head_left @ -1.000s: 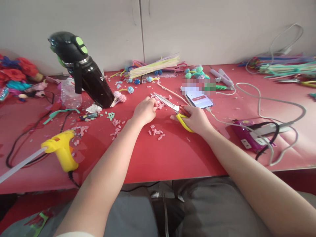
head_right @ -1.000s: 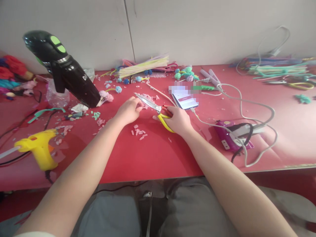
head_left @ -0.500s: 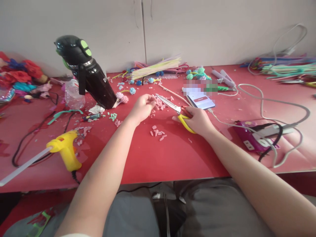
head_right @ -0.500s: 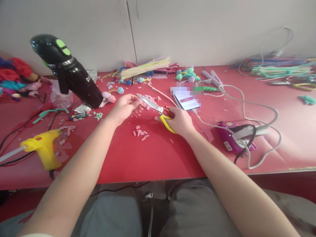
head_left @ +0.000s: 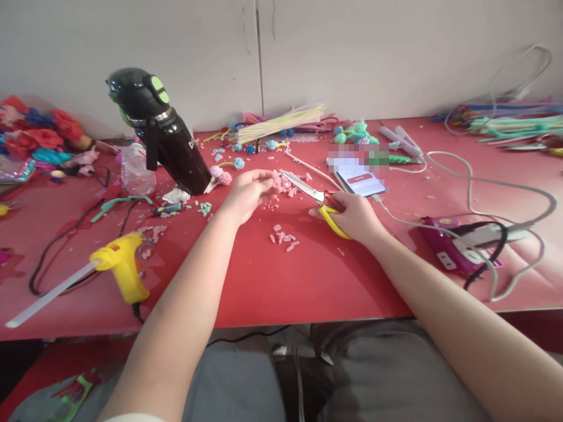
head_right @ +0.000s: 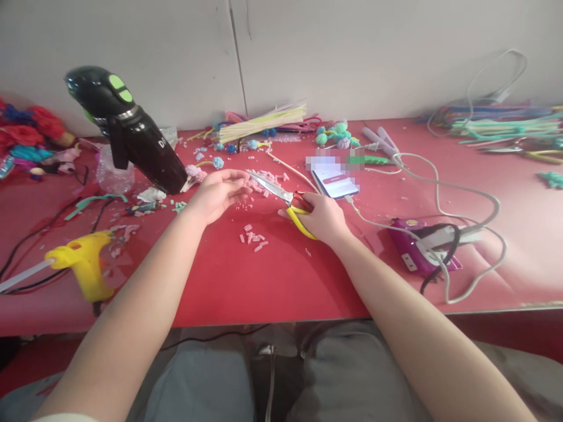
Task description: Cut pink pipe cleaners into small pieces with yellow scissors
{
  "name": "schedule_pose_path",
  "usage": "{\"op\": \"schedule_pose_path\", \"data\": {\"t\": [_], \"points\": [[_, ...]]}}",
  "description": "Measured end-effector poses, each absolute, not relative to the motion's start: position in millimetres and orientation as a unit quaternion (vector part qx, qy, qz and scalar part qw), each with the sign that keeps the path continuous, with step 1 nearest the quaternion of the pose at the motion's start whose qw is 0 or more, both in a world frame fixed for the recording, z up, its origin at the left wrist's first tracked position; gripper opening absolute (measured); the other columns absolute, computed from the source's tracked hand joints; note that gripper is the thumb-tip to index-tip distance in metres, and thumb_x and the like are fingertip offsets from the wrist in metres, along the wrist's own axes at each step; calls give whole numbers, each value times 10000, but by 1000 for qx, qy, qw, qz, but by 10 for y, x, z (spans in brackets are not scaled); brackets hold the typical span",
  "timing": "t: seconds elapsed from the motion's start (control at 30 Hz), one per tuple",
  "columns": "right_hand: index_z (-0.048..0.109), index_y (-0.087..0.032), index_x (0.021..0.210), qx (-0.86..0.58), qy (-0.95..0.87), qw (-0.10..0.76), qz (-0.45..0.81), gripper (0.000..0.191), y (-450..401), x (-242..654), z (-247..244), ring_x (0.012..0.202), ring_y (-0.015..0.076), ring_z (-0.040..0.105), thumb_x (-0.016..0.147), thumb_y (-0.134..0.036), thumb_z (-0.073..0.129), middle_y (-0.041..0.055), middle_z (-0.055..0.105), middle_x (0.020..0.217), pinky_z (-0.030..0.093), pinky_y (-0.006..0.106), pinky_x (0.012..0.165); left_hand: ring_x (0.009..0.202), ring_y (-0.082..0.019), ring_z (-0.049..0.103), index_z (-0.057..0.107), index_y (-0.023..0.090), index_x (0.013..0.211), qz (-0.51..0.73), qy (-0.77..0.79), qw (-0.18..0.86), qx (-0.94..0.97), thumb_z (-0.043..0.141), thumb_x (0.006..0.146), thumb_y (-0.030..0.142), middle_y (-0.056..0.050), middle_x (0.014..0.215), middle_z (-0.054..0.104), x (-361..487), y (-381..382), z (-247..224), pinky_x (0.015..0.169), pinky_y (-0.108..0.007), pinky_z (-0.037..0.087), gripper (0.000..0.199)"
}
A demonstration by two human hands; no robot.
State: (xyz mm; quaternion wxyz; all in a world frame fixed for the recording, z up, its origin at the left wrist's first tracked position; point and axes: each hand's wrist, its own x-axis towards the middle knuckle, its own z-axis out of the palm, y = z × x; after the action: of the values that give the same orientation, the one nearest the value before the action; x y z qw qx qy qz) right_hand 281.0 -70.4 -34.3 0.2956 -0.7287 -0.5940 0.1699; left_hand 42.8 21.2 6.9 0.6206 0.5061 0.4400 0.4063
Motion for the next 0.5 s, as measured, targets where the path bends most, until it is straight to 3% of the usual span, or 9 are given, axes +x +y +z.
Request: {"op": "schedule_pose_path", "data": {"t": [0.13,0.3,0.5], "points": [[386,-255,681,-727,-595,299,167,678,-698,2817,-355,672,146,317,695,-829,746,-35,372,654,263,334,621,823,-135,769,749,146,938,417,420,652,474,622,990,-9,-56,931,772,441,193,95,912,-327,641,207],[396,-255,689,-721,-598,305,169,665,-694,2829,-365,674,148,328,710,-813,756,-35,380,655,261,334,618,868,-145,782,766,152,909,421,394,669,468,622,1018,47,-72,942,796,441,193,93,980,-335,648,209],[400,-256,677,-725,-599,299,162,708,-687,2829,-366,677,152,328,691,-876,740,-33,373,651,257,338,618,820,-105,743,779,159,887,444,411,632,483,678,970,-5,-31,884,784,445,198,68,946,-302,635,210]]}}
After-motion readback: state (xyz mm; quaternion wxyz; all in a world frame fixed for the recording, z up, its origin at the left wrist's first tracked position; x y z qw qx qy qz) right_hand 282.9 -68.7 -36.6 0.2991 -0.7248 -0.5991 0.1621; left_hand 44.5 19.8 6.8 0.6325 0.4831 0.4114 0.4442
